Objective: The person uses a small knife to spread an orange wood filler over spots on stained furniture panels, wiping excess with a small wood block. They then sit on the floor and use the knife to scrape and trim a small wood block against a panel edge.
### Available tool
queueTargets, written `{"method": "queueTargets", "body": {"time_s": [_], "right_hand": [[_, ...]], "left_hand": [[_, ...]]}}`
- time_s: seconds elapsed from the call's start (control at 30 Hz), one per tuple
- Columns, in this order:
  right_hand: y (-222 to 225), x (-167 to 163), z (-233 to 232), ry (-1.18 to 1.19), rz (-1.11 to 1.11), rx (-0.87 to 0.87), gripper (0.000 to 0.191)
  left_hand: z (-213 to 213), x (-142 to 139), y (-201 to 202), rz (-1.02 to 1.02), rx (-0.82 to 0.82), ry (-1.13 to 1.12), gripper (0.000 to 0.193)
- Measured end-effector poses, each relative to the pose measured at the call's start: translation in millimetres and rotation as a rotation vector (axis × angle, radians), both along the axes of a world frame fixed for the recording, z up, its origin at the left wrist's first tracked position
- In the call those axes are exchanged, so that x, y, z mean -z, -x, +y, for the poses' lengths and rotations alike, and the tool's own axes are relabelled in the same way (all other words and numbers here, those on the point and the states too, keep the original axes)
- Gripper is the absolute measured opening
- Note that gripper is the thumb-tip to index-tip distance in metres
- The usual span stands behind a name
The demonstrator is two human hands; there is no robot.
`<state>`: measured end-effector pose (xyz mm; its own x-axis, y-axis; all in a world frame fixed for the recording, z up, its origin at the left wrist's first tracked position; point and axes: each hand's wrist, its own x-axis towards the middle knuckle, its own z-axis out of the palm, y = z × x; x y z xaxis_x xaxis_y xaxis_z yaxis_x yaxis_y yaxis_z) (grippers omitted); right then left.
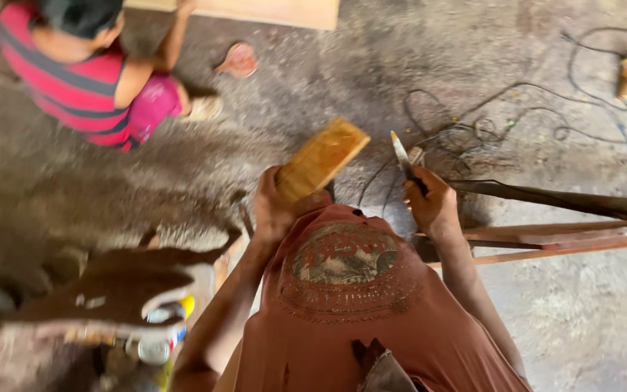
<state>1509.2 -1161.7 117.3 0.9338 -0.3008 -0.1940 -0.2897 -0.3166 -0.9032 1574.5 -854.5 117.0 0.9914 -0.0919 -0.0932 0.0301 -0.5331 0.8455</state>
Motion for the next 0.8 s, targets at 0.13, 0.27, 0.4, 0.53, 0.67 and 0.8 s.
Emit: {"method": "queueTargets", "body": {"time_s": [0.13,0.27,0.4,0.53,0.67,0.8], "right_hand": [[-31,20,-56,0.044,0.069,0.117,0.027],[-79,26,-102,0.055,0.106,0.216,0.026],[-154,19,-140,0.052,0.059,0.268,0.030],[-223,19,-185,0.112,0.004,0.281,0.027],[-277,40,-236,0.086,0.008,0.312,0.028],[-339,77,-309,0.019,0.013,0.411,0.031]], "left_hand": [[-29,23,-61,0.147,-0.076,0.113,0.081],[-71,50,-132,0.145,-0.067,0.257,0.078],[-123,60,-216,0.064,0.001,0.235,0.077],[-187,68,-300,-0.036,0.087,0.225,0.080],[-250,84,-370,0.112,0.126,0.188,0.081],[-326,124,-444,0.167,0.130,0.414,0.082]]}}
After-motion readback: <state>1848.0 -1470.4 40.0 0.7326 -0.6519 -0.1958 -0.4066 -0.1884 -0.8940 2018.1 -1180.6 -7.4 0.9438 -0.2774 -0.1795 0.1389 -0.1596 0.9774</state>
